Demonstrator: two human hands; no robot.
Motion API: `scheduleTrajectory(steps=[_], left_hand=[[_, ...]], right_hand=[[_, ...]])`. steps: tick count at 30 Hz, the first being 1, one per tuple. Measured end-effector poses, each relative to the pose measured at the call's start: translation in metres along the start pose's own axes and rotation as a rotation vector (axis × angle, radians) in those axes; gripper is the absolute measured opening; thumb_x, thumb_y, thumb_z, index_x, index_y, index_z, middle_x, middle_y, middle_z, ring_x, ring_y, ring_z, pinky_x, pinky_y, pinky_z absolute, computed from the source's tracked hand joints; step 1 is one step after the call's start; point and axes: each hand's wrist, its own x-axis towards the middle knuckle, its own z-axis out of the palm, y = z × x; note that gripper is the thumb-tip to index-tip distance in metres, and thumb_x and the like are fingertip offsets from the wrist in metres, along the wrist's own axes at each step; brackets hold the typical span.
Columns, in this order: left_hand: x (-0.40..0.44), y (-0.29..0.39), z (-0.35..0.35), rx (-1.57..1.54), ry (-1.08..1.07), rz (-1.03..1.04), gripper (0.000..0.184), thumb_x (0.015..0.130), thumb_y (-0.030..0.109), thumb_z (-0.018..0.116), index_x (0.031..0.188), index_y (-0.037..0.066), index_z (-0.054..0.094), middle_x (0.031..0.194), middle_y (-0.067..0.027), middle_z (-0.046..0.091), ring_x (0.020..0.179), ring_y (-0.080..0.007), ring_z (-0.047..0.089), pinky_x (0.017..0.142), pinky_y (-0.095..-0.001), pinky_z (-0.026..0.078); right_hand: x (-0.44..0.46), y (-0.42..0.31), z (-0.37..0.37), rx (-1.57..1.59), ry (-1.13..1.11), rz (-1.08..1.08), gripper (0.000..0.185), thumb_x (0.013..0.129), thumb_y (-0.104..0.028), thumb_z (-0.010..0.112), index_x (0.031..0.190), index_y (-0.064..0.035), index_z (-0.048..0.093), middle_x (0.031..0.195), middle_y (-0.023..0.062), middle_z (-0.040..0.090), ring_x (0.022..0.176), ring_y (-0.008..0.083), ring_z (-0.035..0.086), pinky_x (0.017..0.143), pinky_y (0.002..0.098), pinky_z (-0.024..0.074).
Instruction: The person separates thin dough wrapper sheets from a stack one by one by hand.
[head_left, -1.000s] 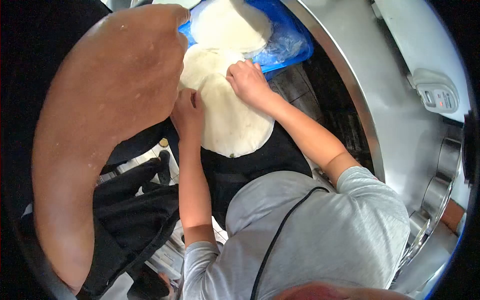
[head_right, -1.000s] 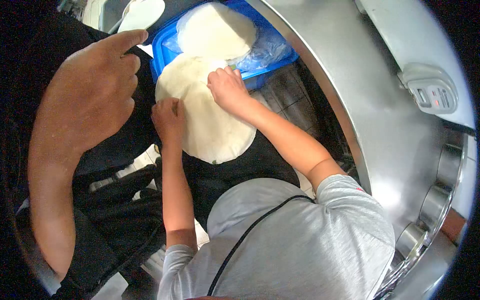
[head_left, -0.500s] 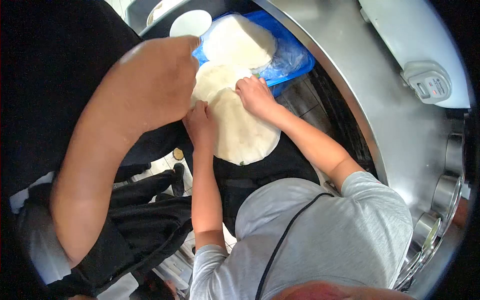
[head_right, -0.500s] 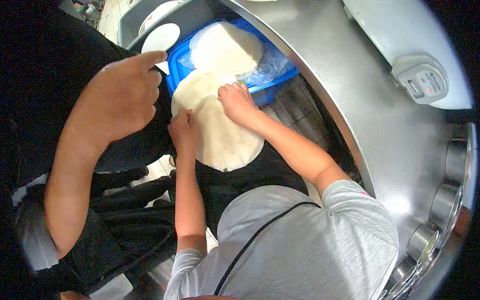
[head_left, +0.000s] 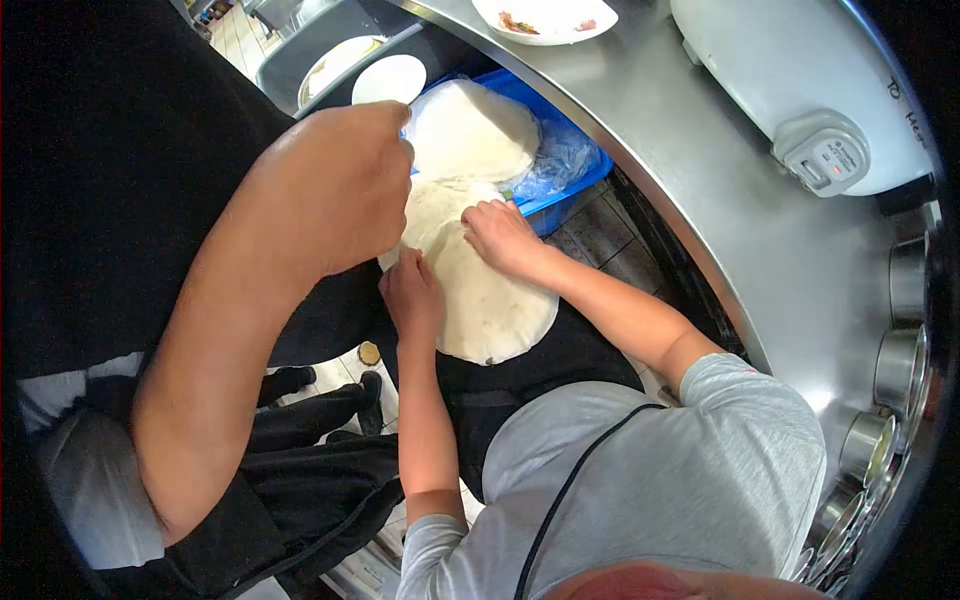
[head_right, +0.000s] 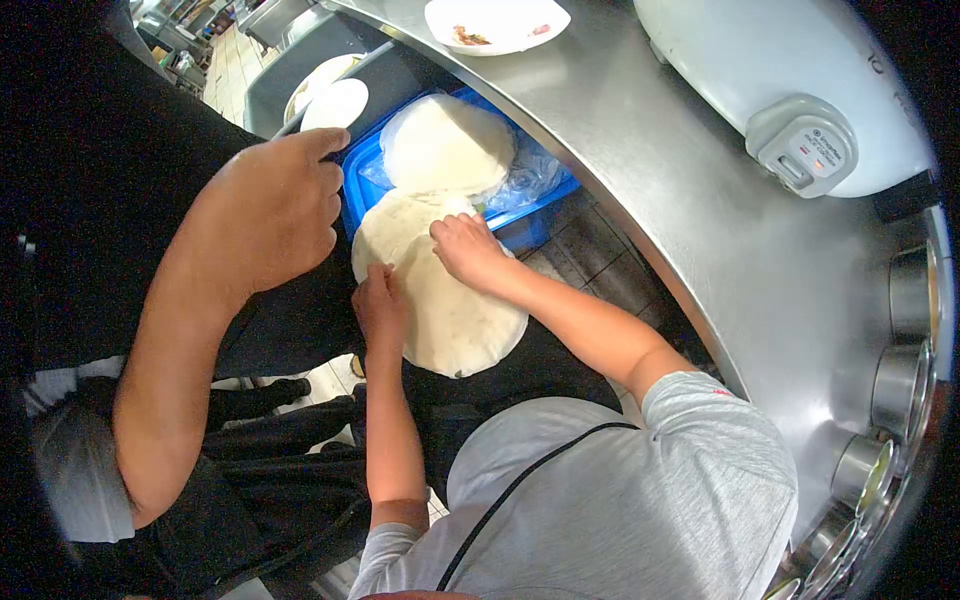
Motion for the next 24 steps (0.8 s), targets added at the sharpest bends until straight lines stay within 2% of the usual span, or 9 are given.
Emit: scheduleTrajectory(steps=[4, 6, 10, 17, 21, 23, 24], left_hand=[[-0.004, -0.002, 0.002, 0.002, 0.038, 0.072, 0.012, 0.110, 0.013, 0.059, 0.116, 0.004, 0.065, 0.106, -0.0195, 0.076, 0.110, -0.0397, 0.072, 0.106, -0.0533, 0.049], [-0.004, -0.002, 0.001, 0.011, 0.029, 0.065, 0.012, 0.110, 0.012, 0.059, 0.116, 0.004, 0.065, 0.107, -0.0197, 0.076, 0.110, -0.0395, 0.072, 0.106, -0.0530, 0.049], [-0.005, -0.004, 0.003, -0.006, 0.038, 0.077, 0.013, 0.110, 0.012, 0.058, 0.117, 0.003, 0.065, 0.107, -0.0198, 0.076, 0.111, -0.0392, 0.072, 0.107, -0.0525, 0.048], [-0.009, -0.004, 0.001, -0.031, -0.014, 0.041, 0.017, 0.107, 0.013, 0.062, 0.120, 0.002, 0.065, 0.109, -0.0204, 0.076, 0.112, -0.0397, 0.072, 0.108, -0.0526, 0.049], [-0.011, -0.004, 0.009, -0.062, 0.065, 0.062, 0.022, 0.104, 0.015, 0.066, 0.122, 0.002, 0.065, 0.110, -0.0194, 0.076, 0.113, -0.0403, 0.071, 0.110, -0.0530, 0.048], [-0.012, -0.001, 0.012, 0.122, 0.385, 0.271, 0.025, 0.103, 0.015, 0.070, 0.123, 0.001, 0.065, 0.107, -0.0175, 0.075, 0.110, -0.0395, 0.071, 0.112, -0.0543, 0.047], [-0.014, 0.004, 0.010, 0.124, 0.376, 0.265, 0.025, 0.103, 0.015, 0.070, 0.123, 0.001, 0.065, 0.107, -0.0175, 0.075, 0.110, -0.0395, 0.071, 0.112, -0.0543, 0.047]], right_hand=[[0.005, 0.004, 0.002, 0.036, 0.007, 0.009, 0.014, 0.100, -0.017, 0.071, 0.104, -0.0039, 0.072, 0.099, 0.0179, 0.073, 0.101, 0.0417, 0.069, 0.093, 0.0545, 0.0515], [0.007, 0.005, 0.001, 0.071, -0.049, 0.055, 0.011, 0.098, -0.014, 0.071, 0.101, -0.0040, 0.073, 0.099, 0.0181, 0.073, 0.101, 0.0421, 0.069, 0.091, 0.0536, 0.0540], [0.006, 0.003, 0.000, 0.121, -0.022, 0.055, 0.009, 0.097, -0.013, 0.071, 0.099, -0.0041, 0.074, 0.098, 0.0183, 0.073, 0.101, 0.0421, 0.070, 0.092, 0.0522, 0.0550], [0.005, 0.012, 0.010, 0.206, 0.045, 0.064, 0.014, 0.095, -0.011, 0.073, 0.099, 0.0017, 0.078, 0.096, 0.0233, 0.077, 0.096, 0.0443, 0.075, 0.089, 0.0533, 0.0589], [0.003, 0.009, 0.004, 0.209, 0.018, 0.065, 0.013, 0.095, -0.011, 0.075, 0.099, 0.0002, 0.079, 0.095, 0.0214, 0.077, 0.096, 0.0413, 0.074, 0.090, 0.0508, 0.0582], [0.003, 0.009, 0.002, 0.199, 0.003, 0.039, 0.012, 0.094, -0.010, 0.076, 0.100, -0.0006, 0.080, 0.094, 0.0200, 0.076, 0.095, 0.0398, 0.074, 0.089, 0.0498, 0.0579], [0.002, 0.008, 0.000, 0.204, -0.005, 0.045, 0.012, 0.094, -0.010, 0.076, 0.100, -0.0006, 0.080, 0.094, 0.0200, 0.076, 0.095, 0.0398, 0.074, 0.089, 0.0498, 0.0579]])
